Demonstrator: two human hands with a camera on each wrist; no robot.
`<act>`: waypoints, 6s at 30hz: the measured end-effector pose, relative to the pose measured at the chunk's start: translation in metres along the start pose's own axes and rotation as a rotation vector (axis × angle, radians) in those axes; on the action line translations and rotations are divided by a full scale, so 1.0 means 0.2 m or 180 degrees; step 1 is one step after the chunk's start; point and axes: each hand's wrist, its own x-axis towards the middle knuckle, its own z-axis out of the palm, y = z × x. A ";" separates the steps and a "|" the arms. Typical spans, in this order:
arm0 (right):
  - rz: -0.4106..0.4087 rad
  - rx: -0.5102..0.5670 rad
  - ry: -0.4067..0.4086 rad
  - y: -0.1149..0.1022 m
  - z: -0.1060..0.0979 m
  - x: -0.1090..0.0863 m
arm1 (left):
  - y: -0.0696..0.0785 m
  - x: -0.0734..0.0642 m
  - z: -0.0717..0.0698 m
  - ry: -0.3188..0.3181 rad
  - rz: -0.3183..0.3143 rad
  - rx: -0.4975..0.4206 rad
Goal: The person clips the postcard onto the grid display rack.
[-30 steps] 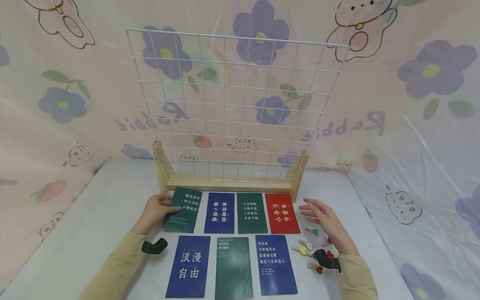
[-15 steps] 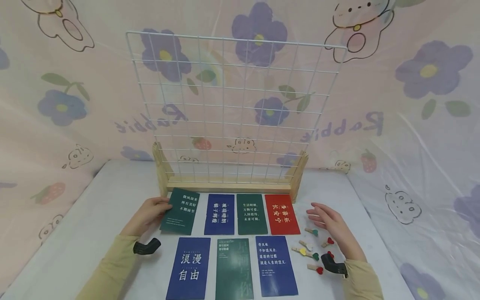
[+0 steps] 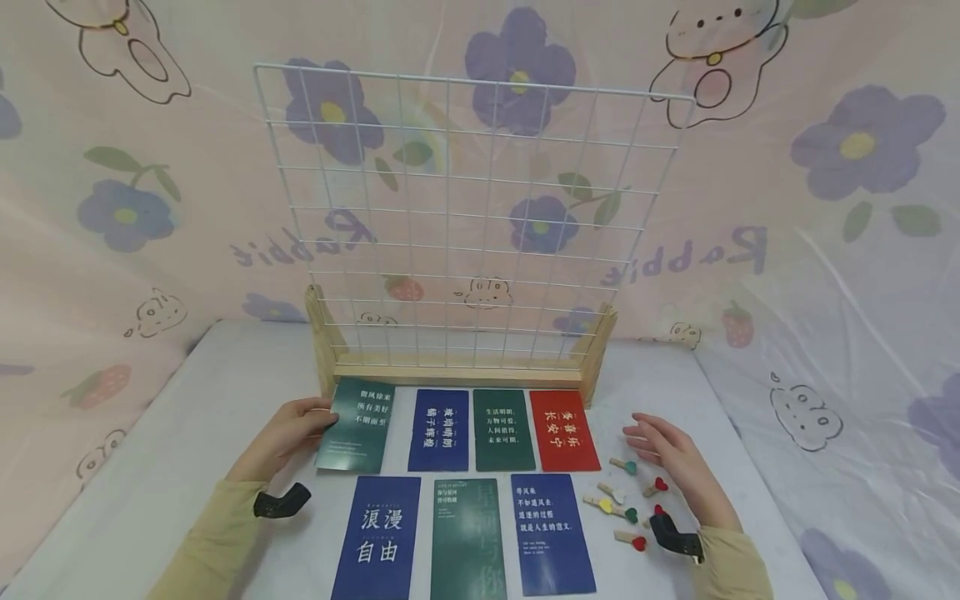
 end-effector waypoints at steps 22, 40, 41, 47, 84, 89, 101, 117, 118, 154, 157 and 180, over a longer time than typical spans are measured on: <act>0.0244 -0.0022 -0.0128 0.07 -0.03 0.00 | 0.11 -0.04 -0.05 0.0094 0.0105 -0.0088; 0.0213 -0.0212 -0.0324 0.06 -0.05 -0.01 | 0.13 -0.03 -0.06 0.0123 0.0247 -0.0208; 0.0204 -0.0240 -0.0344 0.06 -0.05 -0.01 | 0.13 -0.03 -0.05 0.0114 0.0260 -0.0210; 0.0210 -0.0384 -0.0410 0.07 -0.05 0.00 | 0.13 -0.02 -0.05 0.0124 0.0275 -0.0222; -0.0021 -0.0810 -0.0349 0.13 0.00 0.04 | 0.16 -0.04 -0.03 0.0178 0.0340 -0.0232; -0.0023 -0.0896 -0.0292 0.11 0.01 0.03 | 0.16 -0.03 -0.03 0.0178 0.0354 -0.0245; -0.0007 -0.0952 -0.0288 0.10 0.02 0.02 | 0.16 -0.03 -0.03 0.0168 0.0379 -0.0266; -0.0090 -0.0837 -0.0402 0.11 -0.01 0.01 | 0.15 -0.04 -0.02 0.0143 0.0392 -0.0251; -0.0091 -0.0830 -0.0389 0.11 -0.02 0.01 | 0.15 -0.04 -0.02 0.0143 0.0388 -0.0251; -0.0160 -0.0024 -0.0048 -0.07 0.10 0.08 | 0.17 -0.03 -0.03 0.0178 0.0344 -0.0295; -0.0236 0.0074 -0.0097 -0.10 0.11 0.08 | 0.17 -0.03 -0.03 0.0200 0.0347 -0.0301; -0.0578 0.0268 -0.0198 -0.35 0.25 0.14 | 0.22 -0.03 -0.01 0.0207 0.0425 -0.0404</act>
